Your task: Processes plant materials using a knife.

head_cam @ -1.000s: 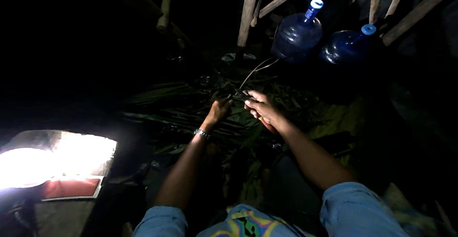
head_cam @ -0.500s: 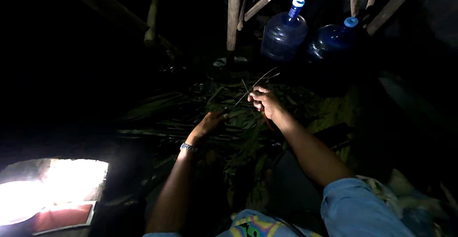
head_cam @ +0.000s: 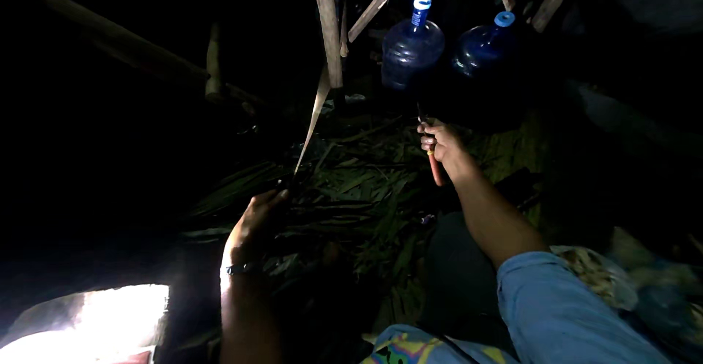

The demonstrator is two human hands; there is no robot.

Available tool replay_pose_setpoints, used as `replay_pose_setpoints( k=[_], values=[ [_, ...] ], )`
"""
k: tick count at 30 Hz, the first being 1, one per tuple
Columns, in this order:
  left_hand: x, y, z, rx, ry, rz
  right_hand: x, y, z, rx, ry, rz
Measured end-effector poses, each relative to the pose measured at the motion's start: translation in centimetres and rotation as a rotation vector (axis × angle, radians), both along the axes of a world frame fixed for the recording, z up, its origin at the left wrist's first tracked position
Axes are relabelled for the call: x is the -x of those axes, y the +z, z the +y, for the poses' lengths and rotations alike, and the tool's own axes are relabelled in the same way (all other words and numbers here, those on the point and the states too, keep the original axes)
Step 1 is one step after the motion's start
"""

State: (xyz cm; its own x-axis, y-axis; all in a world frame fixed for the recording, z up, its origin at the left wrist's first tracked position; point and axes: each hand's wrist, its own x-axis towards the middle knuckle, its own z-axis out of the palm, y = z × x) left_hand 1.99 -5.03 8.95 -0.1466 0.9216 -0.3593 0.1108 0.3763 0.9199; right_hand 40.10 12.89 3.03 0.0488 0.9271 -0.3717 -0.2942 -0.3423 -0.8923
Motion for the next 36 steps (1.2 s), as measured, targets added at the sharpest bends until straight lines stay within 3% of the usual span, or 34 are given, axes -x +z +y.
replay_pose_setpoints(
  k=[2,4,6,8,10,12,15,22,31,33,36],
  values=[
    [0.0,0.5,-0.2,-0.040,0.052,-0.040,0.1,-0.5,-0.6,0.089,0.130,-0.362],
    [-0.8,1.0,-0.2,-0.038,0.060,-0.021,1.1,-1.2,-1.7,0.128,0.402,-0.675],
    [-1.4,0.5,0.0,-0.024,0.037,-0.021,2.6,-0.9,-2.7,0.155,0.721,-0.894],
    [-1.7,-0.1,0.3,-0.027,-0.007,-0.060,4.2,-0.7,-3.2,0.079,0.911,-0.993],
    [-2.5,-0.3,0.5,-0.021,-0.035,-0.105,5.3,0.7,-4.1,-0.130,0.941,-0.879],
    [-3.3,-0.9,0.8,-0.014,-0.074,-0.166,6.6,1.4,-5.4,-0.343,0.851,-0.581],
    [-4.6,-1.9,1.3,-0.038,-0.158,-0.241,9.3,2.9,-7.2,-0.428,0.838,-0.222],
    [-6.2,-2.9,1.6,-0.031,-0.240,-0.293,11.7,3.0,-8.9,-0.409,0.833,-0.257],
    [-5.5,-2.3,1.4,0.031,-0.246,-0.220,7.0,4.2,-5.4,-0.322,0.086,0.055],
    [-5.6,-2.5,1.5,0.014,-0.244,-0.240,6.4,4.0,-6.4,-0.347,0.237,-0.026],
    [-5.9,-2.5,1.5,-0.009,-0.253,-0.261,8.1,3.5,-8.2,-0.385,0.650,-0.122]
  ],
)
